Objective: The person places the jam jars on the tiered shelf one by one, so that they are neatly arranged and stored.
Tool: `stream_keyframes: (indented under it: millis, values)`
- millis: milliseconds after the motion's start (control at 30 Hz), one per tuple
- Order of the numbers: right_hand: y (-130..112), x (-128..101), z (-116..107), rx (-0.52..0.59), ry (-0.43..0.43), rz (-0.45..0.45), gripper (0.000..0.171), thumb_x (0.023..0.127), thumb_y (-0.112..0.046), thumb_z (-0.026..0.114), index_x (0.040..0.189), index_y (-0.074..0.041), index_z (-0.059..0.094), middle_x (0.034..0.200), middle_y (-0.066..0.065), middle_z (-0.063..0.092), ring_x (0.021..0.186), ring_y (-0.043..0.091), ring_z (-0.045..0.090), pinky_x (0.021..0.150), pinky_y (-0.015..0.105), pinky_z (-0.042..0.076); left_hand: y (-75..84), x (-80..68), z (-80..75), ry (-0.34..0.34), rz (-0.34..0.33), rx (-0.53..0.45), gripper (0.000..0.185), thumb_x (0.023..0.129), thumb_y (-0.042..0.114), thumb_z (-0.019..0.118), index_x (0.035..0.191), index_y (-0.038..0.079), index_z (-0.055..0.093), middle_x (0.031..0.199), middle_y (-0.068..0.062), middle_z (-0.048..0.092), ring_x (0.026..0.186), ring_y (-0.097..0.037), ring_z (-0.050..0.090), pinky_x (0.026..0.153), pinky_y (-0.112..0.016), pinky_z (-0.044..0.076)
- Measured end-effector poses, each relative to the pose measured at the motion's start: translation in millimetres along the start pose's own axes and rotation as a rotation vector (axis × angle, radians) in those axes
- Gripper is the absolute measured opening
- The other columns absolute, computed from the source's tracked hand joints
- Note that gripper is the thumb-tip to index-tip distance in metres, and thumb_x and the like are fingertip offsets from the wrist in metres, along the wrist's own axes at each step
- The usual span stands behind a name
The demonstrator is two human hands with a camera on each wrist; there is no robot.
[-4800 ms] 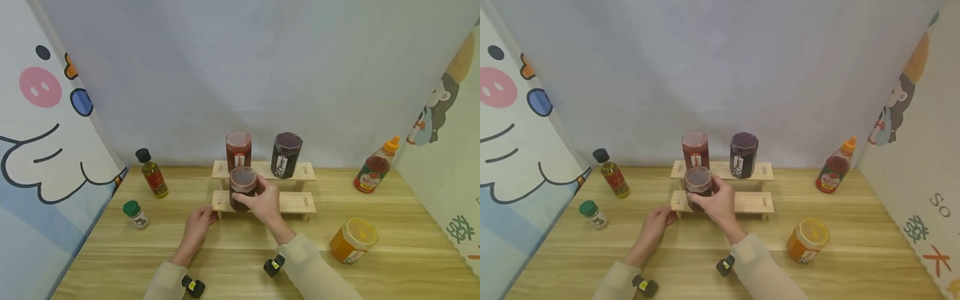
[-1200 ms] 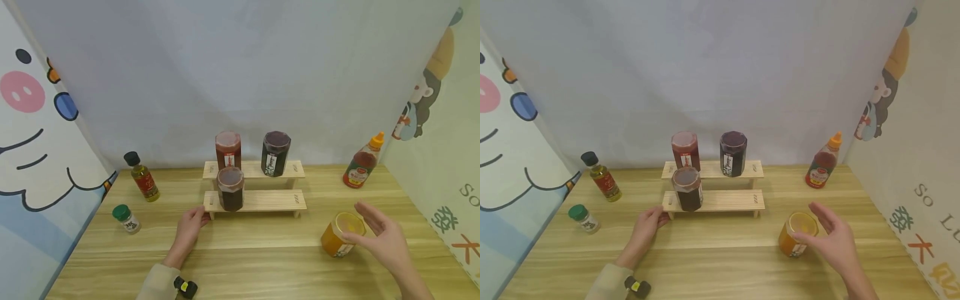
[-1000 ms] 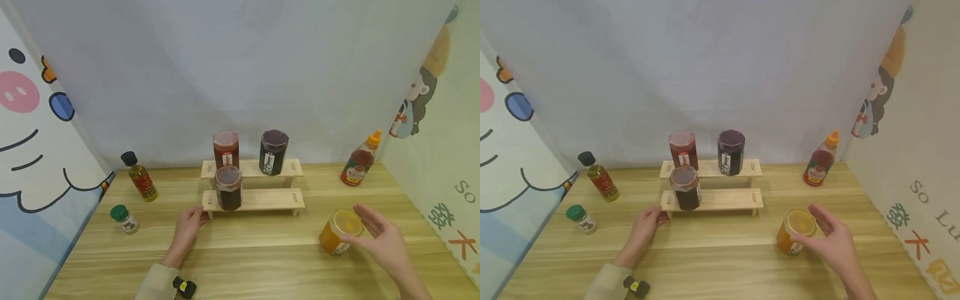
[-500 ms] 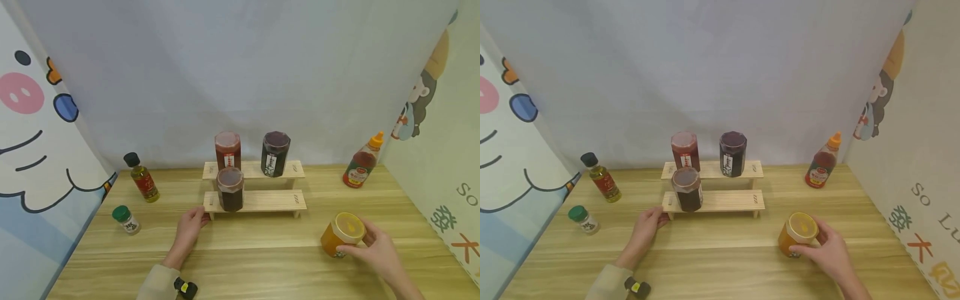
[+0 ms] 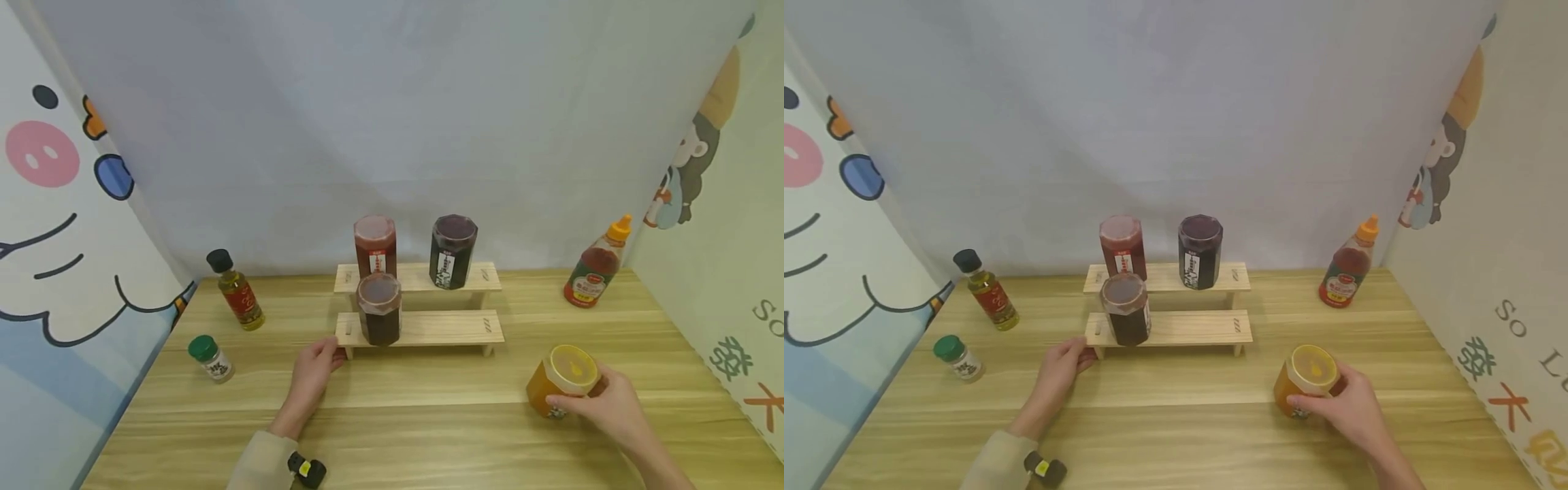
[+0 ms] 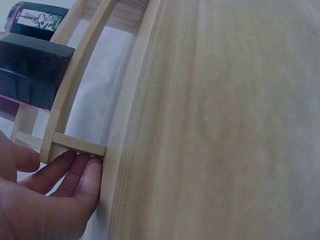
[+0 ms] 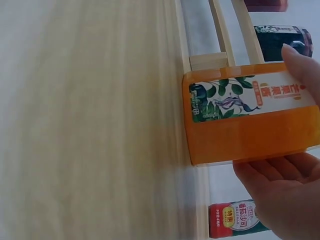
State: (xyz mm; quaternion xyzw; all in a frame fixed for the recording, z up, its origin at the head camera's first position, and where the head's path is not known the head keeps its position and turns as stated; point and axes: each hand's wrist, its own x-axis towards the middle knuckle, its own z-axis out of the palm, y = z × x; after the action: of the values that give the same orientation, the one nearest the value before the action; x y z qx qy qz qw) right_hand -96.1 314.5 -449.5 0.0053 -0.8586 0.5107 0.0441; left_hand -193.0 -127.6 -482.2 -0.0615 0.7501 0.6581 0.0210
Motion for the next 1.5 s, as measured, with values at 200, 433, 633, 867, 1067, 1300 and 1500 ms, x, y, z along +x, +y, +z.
stream_keyframes:
  millis: [200,433,633,867,1067,1300,1500]
  values:
    - [-0.4,4.2,2.0,-0.012,0.017,0.039,0.066,0.07,-0.019,0.087,0.125,0.0,0.056,0.113,0.011,0.065,0.095,0.009,0.062,0.079,0.021,0.052,-0.5,0.5,0.2,-0.001,0.004,-0.006,0.042,0.104,0.021,0.043,0.123,-0.013,0.055,0.119,-0.026,0.057,0.105,-0.033,0.059,0.089,-0.034,0.053]
    - [-2.0,9.5,7.8,-0.003,0.042,0.047,0.064,0.069,-0.023,0.088,0.121,0.0,0.059,0.112,0.012,0.066,0.093,0.01,0.063,0.078,0.022,0.053,-0.9,1.0,0.1,0.003,-0.005,-0.013,0.042,0.104,0.021,0.042,0.124,-0.014,0.054,0.118,-0.026,0.057,0.105,-0.033,0.059,0.089,-0.034,0.053]
    - [-5.7,14.3,13.6,0.033,0.048,-0.009,0.061,0.069,-0.017,0.088,0.119,0.002,0.06,0.11,0.013,0.066,0.092,0.01,0.064,0.076,0.023,0.055,-1.5,1.2,0.3,0.003,-0.004,-0.012,0.042,0.103,0.023,0.044,0.123,-0.013,0.055,0.118,-0.025,0.058,0.105,-0.033,0.059,0.089,-0.033,0.053]
    - [-16.5,22.4,17.9,0.043,0.045,-0.079,0.057,0.07,-0.017,0.087,0.119,0.0,0.061,0.108,0.009,0.066,0.092,0.013,0.064,0.076,0.023,0.055,-1.7,1.5,0.0,0.003,-0.005,-0.003,0.042,0.104,0.024,0.044,0.124,-0.012,0.055,0.117,-0.025,0.058,0.104,-0.032,0.06,0.088,-0.034,0.053]
    - [-33.9,35.7,22.3,0.052,0.027,-0.099,0.057,0.069,-0.018,0.088,0.118,-0.003,0.062,0.108,0.007,0.067,0.093,0.013,0.064,0.078,0.022,0.055,-1.9,1.7,0.1,0.014,-0.01,0.009,0.042,0.104,0.023,0.044,0.121,-0.012,0.057,0.115,-0.023,0.06,0.103,-0.031,0.06,0.087,-0.033,0.054]
    - [-54.7,53.1,32.3,0.097,0.001,-0.17,0.063,0.069,-0.016,0.088,0.125,-0.007,0.06,0.11,0.007,0.066,0.095,0.016,0.064,0.078,0.025,0.055,-1.7,1.3,-0.2,0.025,-0.008,0.019,0.04,0.103,0.022,0.043,0.119,-0.011,0.06,0.113,-0.023,0.061,0.102,-0.03,0.061,0.086,-0.033,0.054]
    - [-68.0,66.3,48.6,0.149,0.042,-0.187,0.06,0.067,-0.016,0.089,0.121,-0.007,0.063,0.108,0.006,0.067,0.095,0.017,0.063,0.079,0.026,0.055,-1.0,1.4,0.5,0.025,-0.004,0.01,0.04,0.103,0.021,0.044,0.12,-0.012,0.058,0.113,-0.023,0.061,0.101,-0.031,0.061,0.086,-0.034,0.054]
